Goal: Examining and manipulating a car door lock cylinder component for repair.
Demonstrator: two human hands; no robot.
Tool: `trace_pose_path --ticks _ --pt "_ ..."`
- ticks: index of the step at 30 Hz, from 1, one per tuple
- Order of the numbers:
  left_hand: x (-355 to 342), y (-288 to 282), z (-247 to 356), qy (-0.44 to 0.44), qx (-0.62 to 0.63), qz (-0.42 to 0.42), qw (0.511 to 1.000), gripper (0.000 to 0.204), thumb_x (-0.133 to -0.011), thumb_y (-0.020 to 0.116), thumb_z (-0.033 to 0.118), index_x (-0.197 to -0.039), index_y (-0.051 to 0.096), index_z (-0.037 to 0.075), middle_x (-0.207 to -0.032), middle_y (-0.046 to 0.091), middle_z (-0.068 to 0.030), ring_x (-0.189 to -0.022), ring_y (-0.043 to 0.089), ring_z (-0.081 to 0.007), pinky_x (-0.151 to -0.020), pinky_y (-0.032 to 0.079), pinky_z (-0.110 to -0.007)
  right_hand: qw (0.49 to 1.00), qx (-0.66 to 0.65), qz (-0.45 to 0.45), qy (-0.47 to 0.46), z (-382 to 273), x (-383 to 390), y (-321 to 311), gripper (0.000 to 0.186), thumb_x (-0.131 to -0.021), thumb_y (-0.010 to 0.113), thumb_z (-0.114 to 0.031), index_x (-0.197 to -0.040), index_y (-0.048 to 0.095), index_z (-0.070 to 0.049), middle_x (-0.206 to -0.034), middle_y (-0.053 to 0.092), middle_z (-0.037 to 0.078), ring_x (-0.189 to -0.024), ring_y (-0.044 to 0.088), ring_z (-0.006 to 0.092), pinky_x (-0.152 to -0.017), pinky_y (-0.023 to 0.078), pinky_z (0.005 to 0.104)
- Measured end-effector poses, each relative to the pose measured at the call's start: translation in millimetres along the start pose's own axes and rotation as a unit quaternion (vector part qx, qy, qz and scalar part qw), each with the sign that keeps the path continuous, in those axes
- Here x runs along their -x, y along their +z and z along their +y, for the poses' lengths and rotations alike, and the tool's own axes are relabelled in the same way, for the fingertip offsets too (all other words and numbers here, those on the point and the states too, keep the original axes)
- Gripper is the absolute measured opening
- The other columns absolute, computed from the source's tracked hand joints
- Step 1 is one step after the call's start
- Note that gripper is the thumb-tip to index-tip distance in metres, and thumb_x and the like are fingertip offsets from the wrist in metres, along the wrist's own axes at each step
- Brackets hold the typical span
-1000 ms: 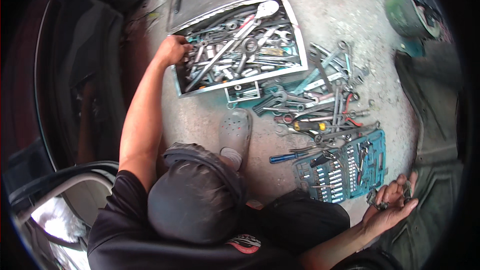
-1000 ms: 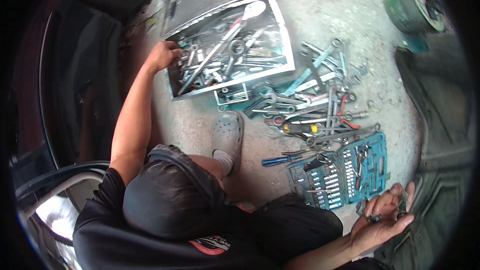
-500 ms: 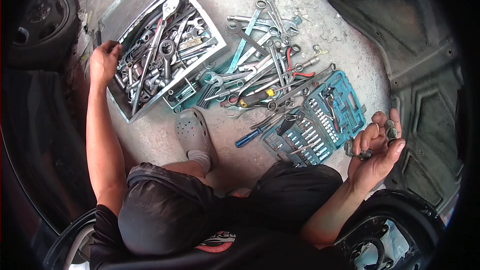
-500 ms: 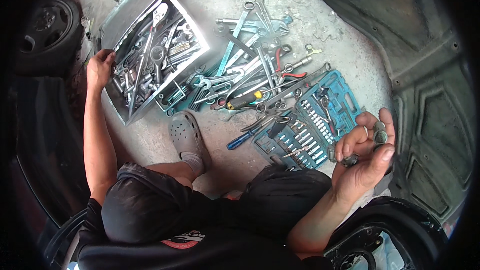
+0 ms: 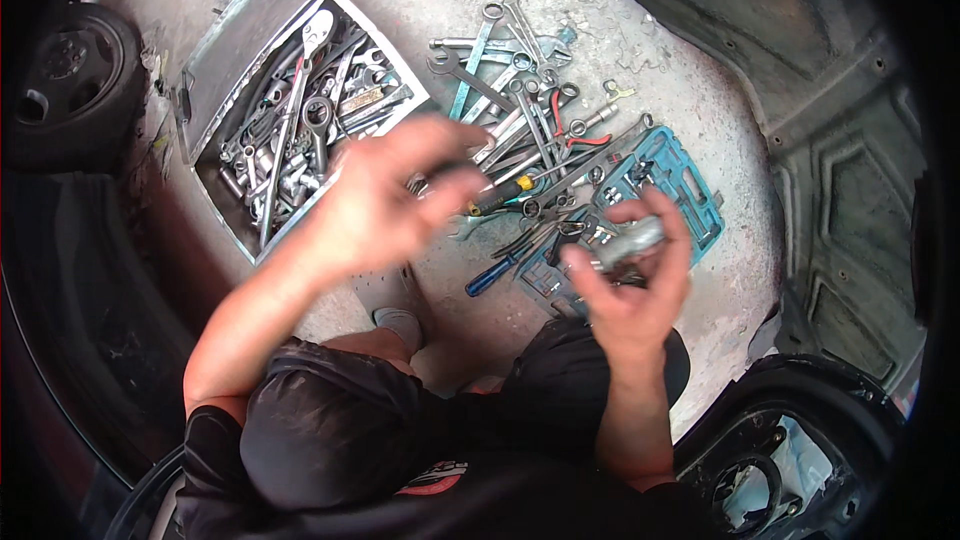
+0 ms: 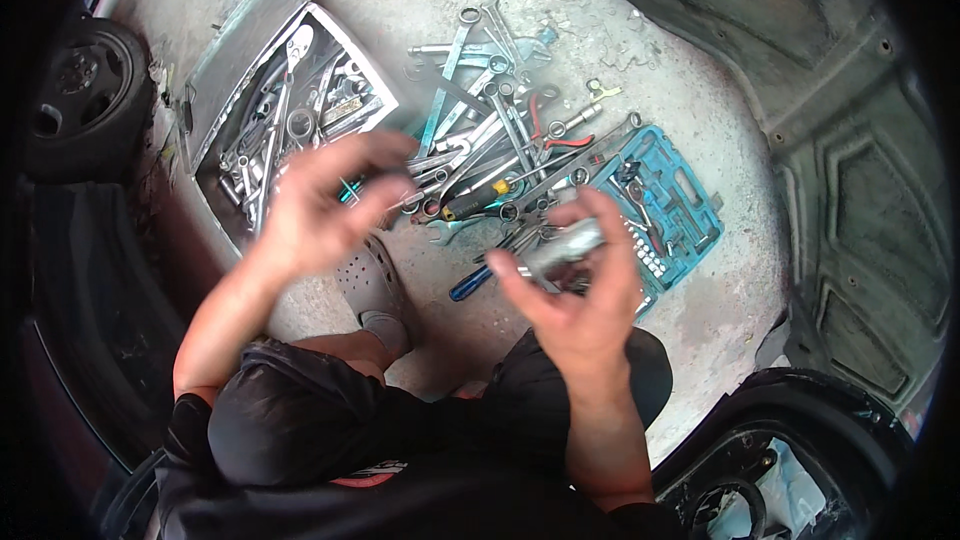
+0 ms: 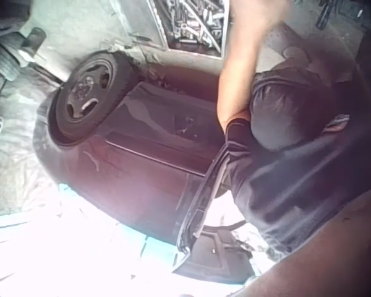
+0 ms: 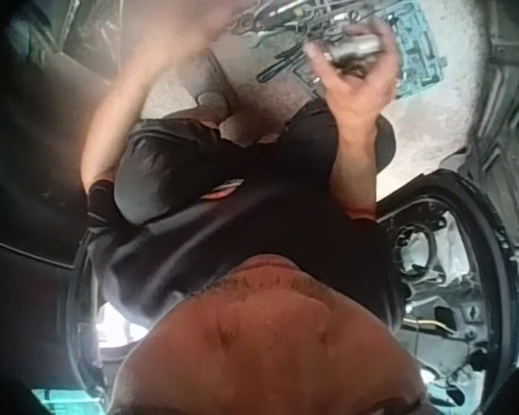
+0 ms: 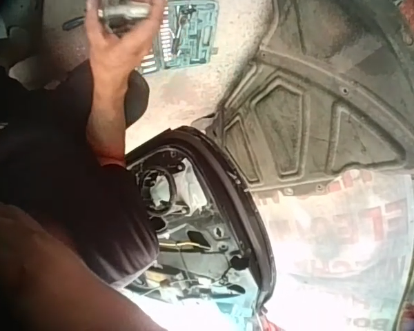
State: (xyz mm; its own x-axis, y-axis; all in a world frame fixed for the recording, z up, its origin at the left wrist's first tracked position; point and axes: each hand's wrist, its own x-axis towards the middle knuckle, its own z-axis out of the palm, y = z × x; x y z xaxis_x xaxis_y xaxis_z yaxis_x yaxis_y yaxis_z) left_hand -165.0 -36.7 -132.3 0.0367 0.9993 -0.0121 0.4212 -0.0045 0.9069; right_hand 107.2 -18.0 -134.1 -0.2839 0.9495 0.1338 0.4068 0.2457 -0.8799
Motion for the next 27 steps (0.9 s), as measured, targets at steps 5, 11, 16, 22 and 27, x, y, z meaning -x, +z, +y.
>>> trace_pose_path --ticks 5,11,16,22,27 --pt "-6 40 28 0.059 0.143 -0.115 0.981 0.035 -0.087 0.079 0.007 -0.120 0.071 -0.001 -0.096 0.073 -0.0127 -0.084 0.070 -0.0245 -0.079 0.056 -0.037 1.000 0.030 0.001 -0.005 18 11 27 0.085 -0.073 0.096 -0.020 -0.142 0.049 0.000 -0.111 0.069 0.012 -0.076 0.069 0.0130 -0.054 0.055 0.0259" --pt "1 52 18 0.113 0.132 -0.023 0.984 0.040 -0.083 0.078 0.003 -0.122 0.070 -0.001 -0.098 0.069 -0.0135 -0.089 0.066 -0.0260 -0.080 0.054 -0.038 0.996 0.011 0.003 0.083 1 9 33 0.086 -0.075 0.095 -0.018 -0.144 0.048 0.003 -0.118 0.069 0.014 -0.083 0.069 0.0164 -0.062 0.057 0.0273" --pt "-8 68 25 0.112 0.179 -0.023 0.977 0.046 -0.083 0.076 0.006 -0.127 0.067 -0.002 -0.095 0.068 -0.0149 -0.091 0.066 -0.0292 -0.080 0.053 -0.040 0.998 0.009 0.049 0.023 2 4 26 0.067 -0.087 0.085 -0.010 -0.144 0.052 0.001 -0.117 0.067 0.010 -0.088 0.061 0.0128 -0.074 0.052 0.0256" --pt "-3 59 23 -0.030 0.240 -0.063 0.968 0.037 -0.083 0.075 0.009 -0.117 0.068 -0.004 -0.096 0.068 -0.0160 -0.095 0.067 -0.0303 -0.081 0.056 -0.039 0.999 0.008 0.039 0.030 6 3 37 0.065 -0.089 0.084 -0.011 -0.144 0.051 0.001 -0.115 0.069 0.010 -0.093 0.064 0.0136 -0.078 0.054 0.0281" --pt "-1 61 19 0.014 0.193 -0.044 0.980 0.034 -0.086 0.075 0.014 -0.114 0.068 -0.004 -0.098 0.069 -0.0163 -0.100 0.065 -0.0330 -0.082 0.055 -0.041 0.997 0.024 0.032 0.064 8 1 38 0.067 -0.090 0.084 -0.018 -0.145 0.051 0.000 -0.109 0.069 0.010 -0.088 0.061 0.0128 -0.073 0.051 0.0274"
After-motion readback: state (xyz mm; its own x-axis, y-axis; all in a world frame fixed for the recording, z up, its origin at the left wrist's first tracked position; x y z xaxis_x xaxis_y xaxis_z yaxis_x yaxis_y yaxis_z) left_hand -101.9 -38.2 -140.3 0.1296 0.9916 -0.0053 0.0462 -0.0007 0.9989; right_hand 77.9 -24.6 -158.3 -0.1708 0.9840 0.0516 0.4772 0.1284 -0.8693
